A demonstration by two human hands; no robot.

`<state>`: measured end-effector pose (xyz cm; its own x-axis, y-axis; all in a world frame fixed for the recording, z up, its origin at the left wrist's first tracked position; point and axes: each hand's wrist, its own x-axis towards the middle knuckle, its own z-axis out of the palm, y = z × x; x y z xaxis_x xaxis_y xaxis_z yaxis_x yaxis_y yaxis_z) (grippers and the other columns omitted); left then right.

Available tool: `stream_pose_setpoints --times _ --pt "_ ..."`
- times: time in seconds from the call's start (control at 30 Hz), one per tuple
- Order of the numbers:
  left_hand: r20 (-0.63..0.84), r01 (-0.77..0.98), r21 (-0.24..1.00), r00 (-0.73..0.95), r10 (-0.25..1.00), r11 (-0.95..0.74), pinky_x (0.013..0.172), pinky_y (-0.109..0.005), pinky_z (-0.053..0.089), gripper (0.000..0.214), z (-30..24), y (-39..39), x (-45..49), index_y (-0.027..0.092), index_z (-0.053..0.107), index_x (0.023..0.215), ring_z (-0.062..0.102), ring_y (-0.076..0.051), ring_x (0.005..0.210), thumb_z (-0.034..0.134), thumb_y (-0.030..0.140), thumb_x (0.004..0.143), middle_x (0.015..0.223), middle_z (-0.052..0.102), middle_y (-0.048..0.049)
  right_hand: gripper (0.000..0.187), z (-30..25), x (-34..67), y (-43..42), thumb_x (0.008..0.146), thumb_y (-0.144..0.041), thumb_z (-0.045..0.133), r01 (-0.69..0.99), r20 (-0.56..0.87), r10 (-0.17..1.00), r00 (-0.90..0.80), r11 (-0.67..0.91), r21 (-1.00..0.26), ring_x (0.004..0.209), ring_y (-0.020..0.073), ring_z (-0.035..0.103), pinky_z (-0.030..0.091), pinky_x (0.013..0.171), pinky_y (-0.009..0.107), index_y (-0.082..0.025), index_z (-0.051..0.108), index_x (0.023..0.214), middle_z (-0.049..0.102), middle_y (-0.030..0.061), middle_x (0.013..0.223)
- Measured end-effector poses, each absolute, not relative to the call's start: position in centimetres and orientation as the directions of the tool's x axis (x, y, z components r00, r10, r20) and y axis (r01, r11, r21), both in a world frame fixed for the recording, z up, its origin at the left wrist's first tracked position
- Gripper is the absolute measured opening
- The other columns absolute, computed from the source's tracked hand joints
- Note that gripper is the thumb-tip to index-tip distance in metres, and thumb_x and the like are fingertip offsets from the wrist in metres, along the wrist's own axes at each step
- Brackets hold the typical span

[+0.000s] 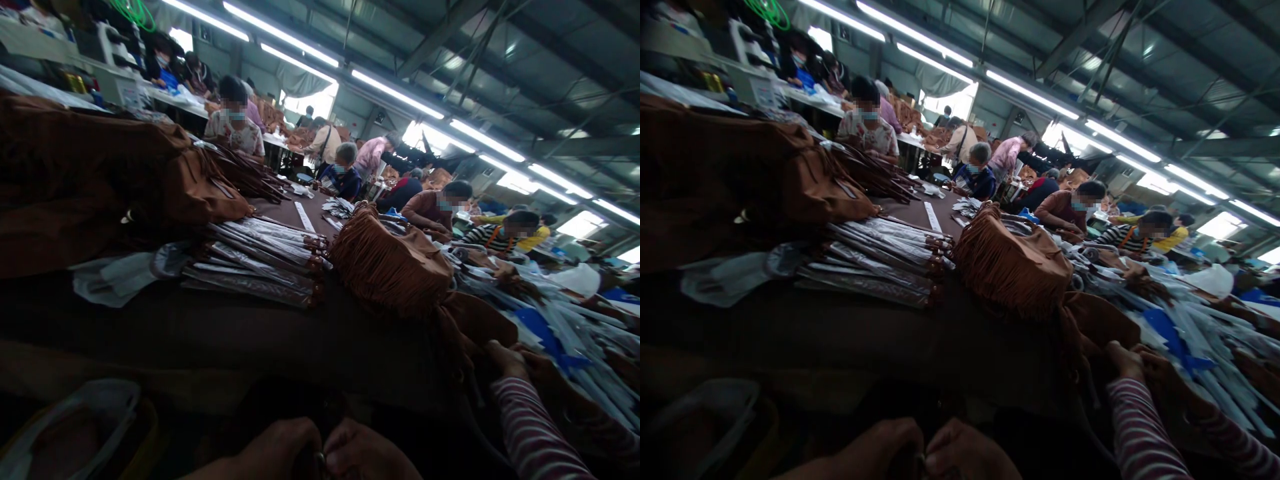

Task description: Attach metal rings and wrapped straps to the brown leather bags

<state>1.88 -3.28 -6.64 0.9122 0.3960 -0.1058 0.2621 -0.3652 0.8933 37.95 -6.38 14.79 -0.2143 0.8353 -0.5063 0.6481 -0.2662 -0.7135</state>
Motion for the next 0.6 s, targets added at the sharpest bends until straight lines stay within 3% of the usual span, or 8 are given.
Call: stream_pose_setpoints --times 0.07,0.2,0.27,0.37,0.6 --pt "-0.102 0.240 0.929 0.898 0.427 -0.282 0.068 -0.023 0.044 0.033 -7.0 -3.4 1.8 0.019 0.062 0.093 0.062 -0.018 0.084 0.071 0.040 0.070 0.095 0.068 -0.0024 0.025 14.2 38.3 -6.4 0.089 -0.034 0.060 0.647 -0.512 0.834 -0.206 -0.277 -0.710 0.098 0.0244 0.061 0.054 0.078 0.037 -0.020 0.062 0.109 0.062 0.0029 0.113" --pt "-0.136 0.167 0.984 0.931 0.338 -0.064 0.064 -0.021 0.043 0.036 -7.4 -3.4 1.7 0.018 0.062 0.093 0.061 -0.016 0.081 0.075 0.037 0.065 0.089 0.068 0.0001 0.029 13.3 39.1 -6.7 0.089 -0.036 0.059 0.645 -0.522 0.833 -0.184 -0.299 -0.704 0.097 0.0238 0.061 0.054 0.078 0.038 -0.017 0.061 0.111 0.062 0.0036 0.114" --pt "-0.169 0.181 0.984 0.921 0.350 0.001 0.063 -0.020 0.042 0.037 -7.4 -3.4 1.7 0.018 0.063 0.091 0.059 -0.015 0.079 0.077 0.037 0.062 0.087 0.067 0.0015 0.028 13.2 39.5 -6.7 0.088 -0.035 0.061 0.647 -0.528 0.831 -0.173 -0.309 -0.697 0.098 0.0244 0.061 0.054 0.078 0.038 -0.018 0.061 0.111 0.062 0.0034 0.113" --pt "-0.181 0.208 0.978 0.894 0.409 -0.021 0.064 -0.019 0.041 0.037 -7.4 -3.4 1.9 0.018 0.064 0.087 0.056 -0.013 0.079 0.078 0.038 0.060 0.086 0.065 0.0030 0.023 13.6 39.9 -6.6 0.088 -0.032 0.062 0.655 -0.541 0.826 -0.156 -0.323 -0.683 0.101 0.0247 0.060 0.053 0.079 0.038 -0.023 0.061 0.110 0.062 0.0031 0.114" --pt "-0.092 0.149 0.982 0.914 0.396 -0.114 0.073 -0.020 0.040 0.037 -10.2 -4.3 2.2 0.019 0.061 0.091 0.052 -0.013 0.083 0.076 0.037 0.062 0.091 0.060 0.0022 0.025 13.2 38.5 -5.8 0.089 -0.032 0.060 0.677 -0.584 0.801 -0.131 -0.358 -0.643 0.100 0.0233 0.060 0.053 0.080 0.039 -0.022 0.060 0.112 0.061 0.0047 0.115"
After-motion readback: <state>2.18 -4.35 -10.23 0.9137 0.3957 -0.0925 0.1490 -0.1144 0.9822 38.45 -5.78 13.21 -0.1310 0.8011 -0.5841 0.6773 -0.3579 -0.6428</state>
